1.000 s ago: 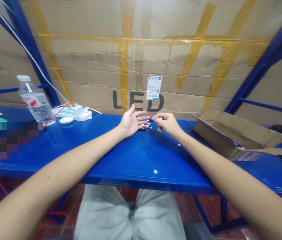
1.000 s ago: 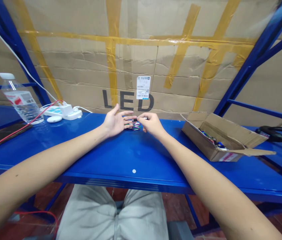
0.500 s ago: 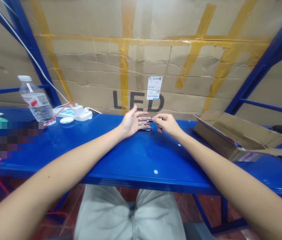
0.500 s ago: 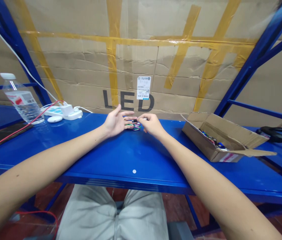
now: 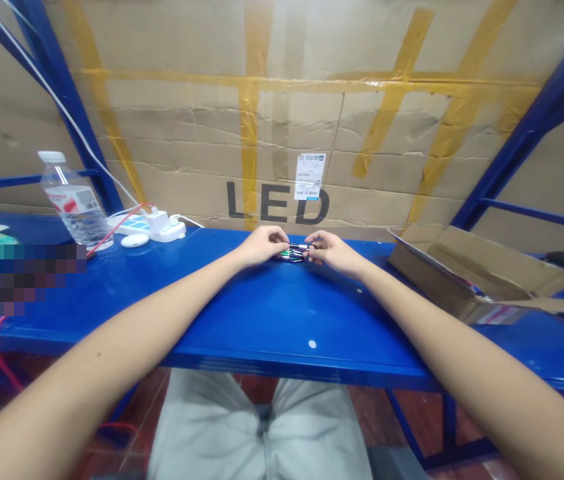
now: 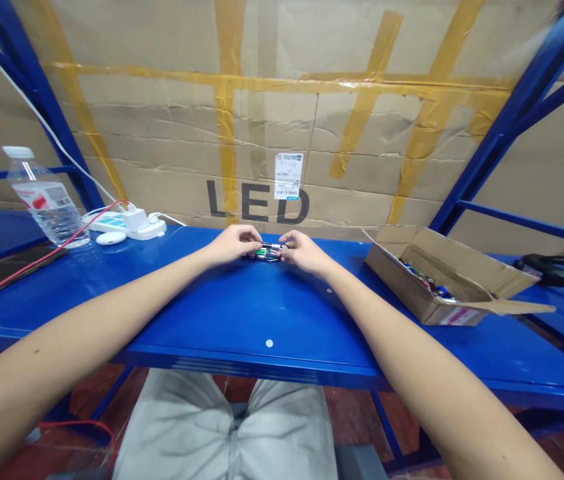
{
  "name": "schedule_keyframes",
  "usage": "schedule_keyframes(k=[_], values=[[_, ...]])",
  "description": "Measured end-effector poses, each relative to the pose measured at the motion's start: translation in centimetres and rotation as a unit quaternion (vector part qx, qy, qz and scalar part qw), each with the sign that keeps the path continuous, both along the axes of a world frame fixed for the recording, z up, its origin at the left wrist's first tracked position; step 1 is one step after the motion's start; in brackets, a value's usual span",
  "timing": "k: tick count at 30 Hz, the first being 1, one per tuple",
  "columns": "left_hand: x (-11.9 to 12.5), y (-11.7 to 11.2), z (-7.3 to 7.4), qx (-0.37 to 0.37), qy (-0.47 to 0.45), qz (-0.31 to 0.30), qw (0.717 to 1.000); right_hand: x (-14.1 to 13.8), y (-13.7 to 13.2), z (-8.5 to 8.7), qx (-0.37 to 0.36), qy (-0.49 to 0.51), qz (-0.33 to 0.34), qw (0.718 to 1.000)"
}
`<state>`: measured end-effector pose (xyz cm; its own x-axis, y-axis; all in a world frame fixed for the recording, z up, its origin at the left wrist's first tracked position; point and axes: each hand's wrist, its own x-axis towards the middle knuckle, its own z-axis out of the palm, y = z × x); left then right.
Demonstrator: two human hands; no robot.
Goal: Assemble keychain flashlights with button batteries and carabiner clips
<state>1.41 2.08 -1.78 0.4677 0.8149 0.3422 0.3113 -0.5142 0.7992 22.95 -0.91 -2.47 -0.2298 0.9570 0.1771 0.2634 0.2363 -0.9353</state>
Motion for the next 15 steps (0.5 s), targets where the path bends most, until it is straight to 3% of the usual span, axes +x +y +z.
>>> schedule_keyframes(k=[9,15], values=[[-0.9,1.7,0.1,0.036,-0.022,0.031,0.999,0.6,1.9,0.1,0.138,-0.076,-0.051,0.986],[-1.2,3.6,0.2,0.012,-0.074,0.065,0.995,0.2,4.5,0.2,0.134,-0.073,-0.042,0.987]])
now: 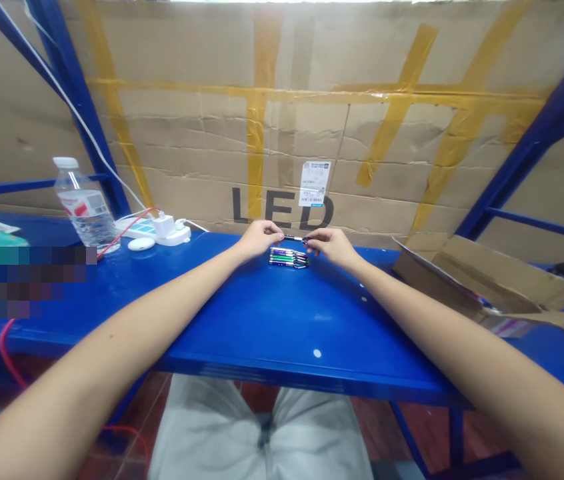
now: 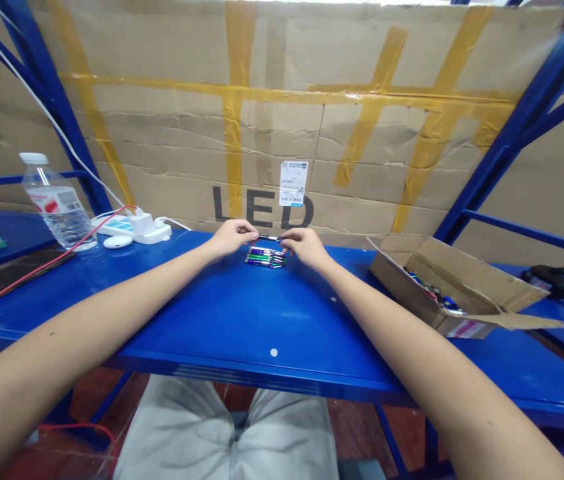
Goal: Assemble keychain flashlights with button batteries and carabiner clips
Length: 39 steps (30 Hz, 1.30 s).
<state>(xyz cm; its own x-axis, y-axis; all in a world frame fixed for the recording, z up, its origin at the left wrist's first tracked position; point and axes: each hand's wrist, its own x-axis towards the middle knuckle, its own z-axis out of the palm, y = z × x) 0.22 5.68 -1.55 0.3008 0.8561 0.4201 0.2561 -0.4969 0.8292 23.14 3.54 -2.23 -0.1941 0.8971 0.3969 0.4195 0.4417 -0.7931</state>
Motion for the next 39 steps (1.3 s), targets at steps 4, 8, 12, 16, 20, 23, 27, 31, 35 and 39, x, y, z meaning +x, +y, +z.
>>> schedule_keyframes(k=[4,8,12,16,20,23,27,31,35,39], values=[[-0.2,1.8,-0.5,0.036,0.026,0.019,0.999,-0.2,1.7,-0.1,0.108,-0.161,-0.045,0.980],[-0.7,3.8,-1.7,0.060,0.075,0.050,0.994,-0.5,3.7,-0.9,0.139,-0.252,-0.042,0.957],[-1.1,5.2,-2.9,0.051,0.104,0.064,0.991,-0.7,5.2,-2.0,0.136,-0.295,-0.051,0.945],[-1.0,5.7,-3.4,0.008,0.126,0.059,0.990,-0.8,5.3,-2.5,0.135,-0.344,-0.038,0.929],[-0.6,5.8,-3.2,-0.011,0.141,0.044,0.989,-0.7,4.6,-2.5,0.121,-0.340,-0.034,0.932],[-0.3,5.8,-3.0,-0.015,0.140,0.026,0.990,-0.6,4.3,-2.5,0.113,-0.320,-0.036,0.940],[0.2,5.9,-2.9,-0.036,0.120,-0.004,0.992,-0.5,4.0,-2.5,0.116,-0.312,-0.026,0.943],[0.3,6.2,-2.8,-0.060,0.096,-0.018,0.993,-0.4,3.6,-2.6,0.108,-0.294,-0.037,0.949],[-0.9,6.6,-2.6,-0.055,0.108,-0.002,0.993,0.3,3.4,-2.8,0.084,-0.258,-0.089,0.958],[-3.1,6.3,-3.0,0.004,0.181,0.079,0.980,1.1,3.1,-2.5,0.067,-0.291,-0.107,0.948]])
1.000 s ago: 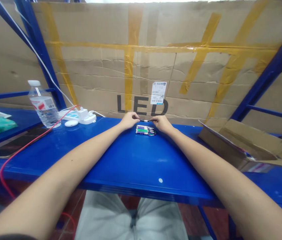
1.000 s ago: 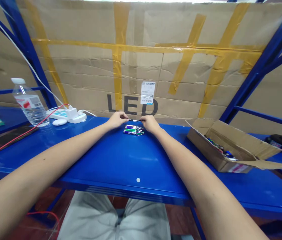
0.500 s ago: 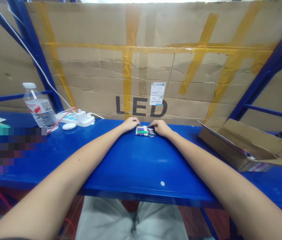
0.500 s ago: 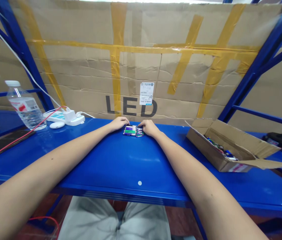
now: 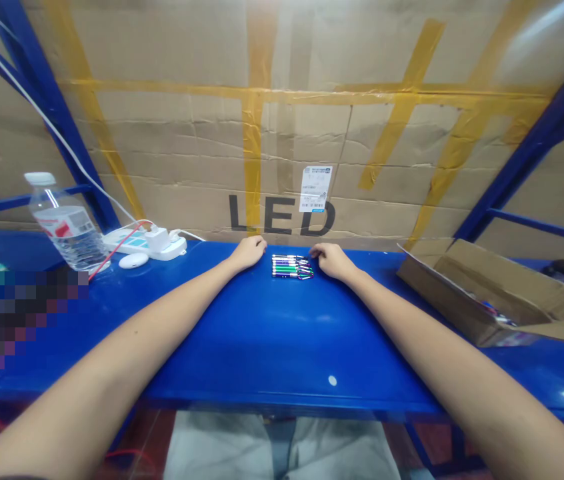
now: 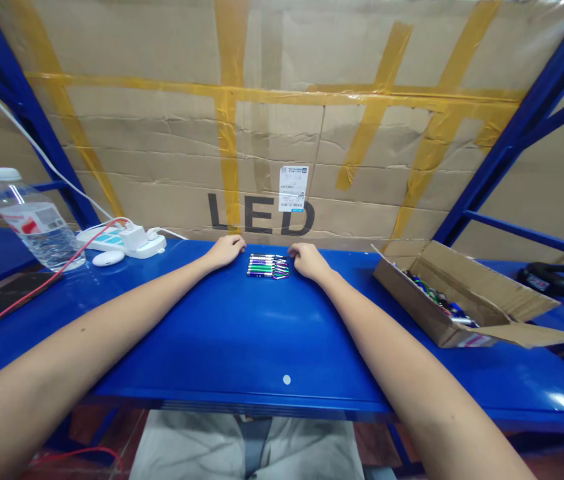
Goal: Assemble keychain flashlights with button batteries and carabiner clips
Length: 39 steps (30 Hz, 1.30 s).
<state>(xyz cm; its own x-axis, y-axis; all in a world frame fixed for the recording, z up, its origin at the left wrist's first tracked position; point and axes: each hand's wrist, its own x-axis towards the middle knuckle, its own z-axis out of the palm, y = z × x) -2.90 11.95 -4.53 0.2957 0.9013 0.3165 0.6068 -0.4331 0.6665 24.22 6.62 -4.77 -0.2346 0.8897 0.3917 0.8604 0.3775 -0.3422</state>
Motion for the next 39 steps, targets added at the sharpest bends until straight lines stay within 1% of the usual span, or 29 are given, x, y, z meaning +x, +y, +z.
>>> schedule_keyframes(k=[4,8,12,15,17,18,19,22,24,25,26,28,30,33,34,36,38,39], values=[[-1.2,-0.6,-0.6,-0.005,0.018,0.025,0.999,0.1,-0.7,0.6,-0.015,-0.047,-0.011,0.999],[-0.9,-0.4,-0.7,-0.024,0.023,0.046,0.998,0.0,-1.3,0.8,-0.021,-0.084,-0.004,0.996],[-0.5,-0.4,-0.6,-0.044,0.017,0.070,0.996,-0.4,-1.4,0.8,-0.020,-0.107,-0.022,0.994],[-0.3,-1.4,-0.6,-0.057,0.010,0.101,0.993,-0.9,-1.0,1.6,-0.033,-0.140,-0.036,0.989],[-0.3,-2.4,-0.4,-0.059,0.015,0.127,0.990,-1.2,-0.6,2.4,-0.049,-0.170,-0.026,0.984],[-0.3,-2.9,-0.2,-0.059,0.025,0.137,0.988,-1.2,-0.3,2.9,-0.062,-0.180,-0.022,0.981],[-0.5,-3.5,0.1,-0.060,0.057,0.140,0.987,-1.1,0.0,3.3,-0.077,-0.182,-0.016,0.980],[-1.0,-4.9,1.5,-0.065,0.187,0.141,0.970,-0.6,0.6,4.4,-0.159,-0.133,-0.007,0.978],[-1.2,-5.7,2.5,-0.061,0.267,0.121,0.954,-0.3,0.7,4.7,-0.228,-0.076,-0.018,0.971],[-1.1,-6.1,3.0,-0.058,0.303,0.108,0.945,-0.2,0.7,4.7,-0.250,-0.054,-0.028,0.966],[-0.8,-6.5,3.4,-0.057,0.329,0.100,0.937,-0.1,0.6,4.6,-0.256,-0.040,-0.037,0.965],[-0.1,-7.3,3.9,-0.051,0.350,0.085,0.931,-0.2,0.1,4.2,-0.233,-0.031,-0.047,0.971],[0.8,-7.9,4.3,-0.032,0.349,0.077,0.933,-0.5,-0.4,3.7,-0.198,-0.038,-0.052,0.978],[1.9,-8.4,4.6,0.014,0.325,0.068,0.943,-0.8,-1.6,3.1,-0.180,-0.042,-0.063,0.981],[2.2,-8.5,4.6,0.029,0.308,0.050,0.950,-0.8,-2.0,3.0,-0.178,-0.038,-0.066,0.981],[2.5,-8.6,4.6,0.056,0.268,-0.010,0.962,-0.7,-2.9,2.9,-0.172,-0.025,-0.079,0.982],[2.7,-8.6,4.5,0.079,0.232,-0.074,0.967,-0.4,-3.9,2.9,-0.154,-0.007,-0.098,0.983],[2.8,-8.7,4.4,0.088,0.221,-0.096,0.967,-0.4,-4.4,2.9,-0.141,0.003,-0.108,0.984]])
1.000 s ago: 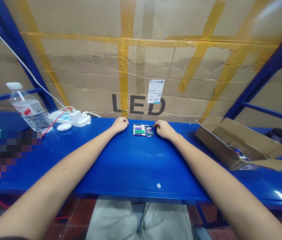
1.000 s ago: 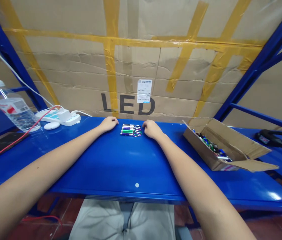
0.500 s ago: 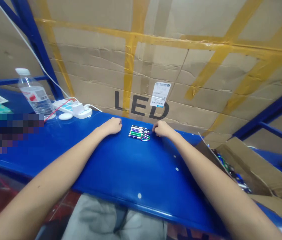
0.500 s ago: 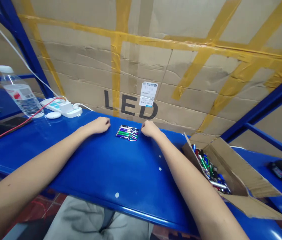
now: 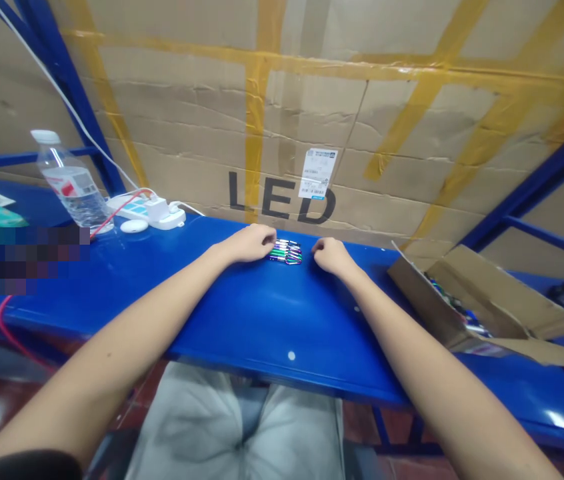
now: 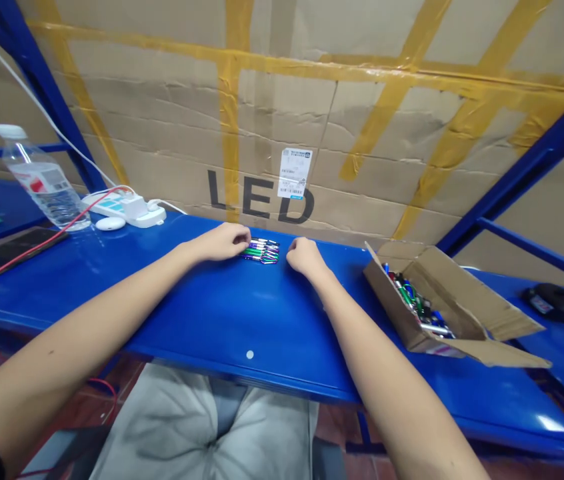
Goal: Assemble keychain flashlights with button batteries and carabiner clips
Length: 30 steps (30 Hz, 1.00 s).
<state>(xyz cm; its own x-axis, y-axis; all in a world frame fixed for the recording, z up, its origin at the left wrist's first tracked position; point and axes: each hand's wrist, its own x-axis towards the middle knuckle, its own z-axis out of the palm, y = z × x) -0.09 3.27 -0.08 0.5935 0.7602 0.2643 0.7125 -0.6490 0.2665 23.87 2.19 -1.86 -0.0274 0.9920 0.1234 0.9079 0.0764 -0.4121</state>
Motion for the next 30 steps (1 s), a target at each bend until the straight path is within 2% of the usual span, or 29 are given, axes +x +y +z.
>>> schedule_keyframes(k=[3,6,10,14,23,30], values=[[0.2,-0.1,-0.3,0.006,0.006,-0.041,0.999,0.1,-1.3,0.2,0.041,0.010,0.004,0.999],[0.3,-0.2,-0.6,0.003,0.038,-0.063,0.997,-0.1,-2.2,0.6,0.064,-0.004,0.069,0.996],[0.3,0.1,-0.9,-0.006,0.061,-0.065,0.996,-0.9,-3.2,0.8,0.055,-0.041,0.159,0.985],[0.2,0.3,-1.1,-0.017,0.062,-0.068,0.996,-1.7,-3.9,0.5,0.057,-0.080,0.211,0.973],[0.5,-0.1,-1.1,-0.061,0.056,-0.094,0.992,-1.9,-4.0,0.6,0.028,-0.122,0.239,0.963],[1.1,-1.1,-0.7,-0.043,0.040,-0.090,0.994,-1.7,-4.0,0.7,0.008,-0.069,0.244,0.967]])
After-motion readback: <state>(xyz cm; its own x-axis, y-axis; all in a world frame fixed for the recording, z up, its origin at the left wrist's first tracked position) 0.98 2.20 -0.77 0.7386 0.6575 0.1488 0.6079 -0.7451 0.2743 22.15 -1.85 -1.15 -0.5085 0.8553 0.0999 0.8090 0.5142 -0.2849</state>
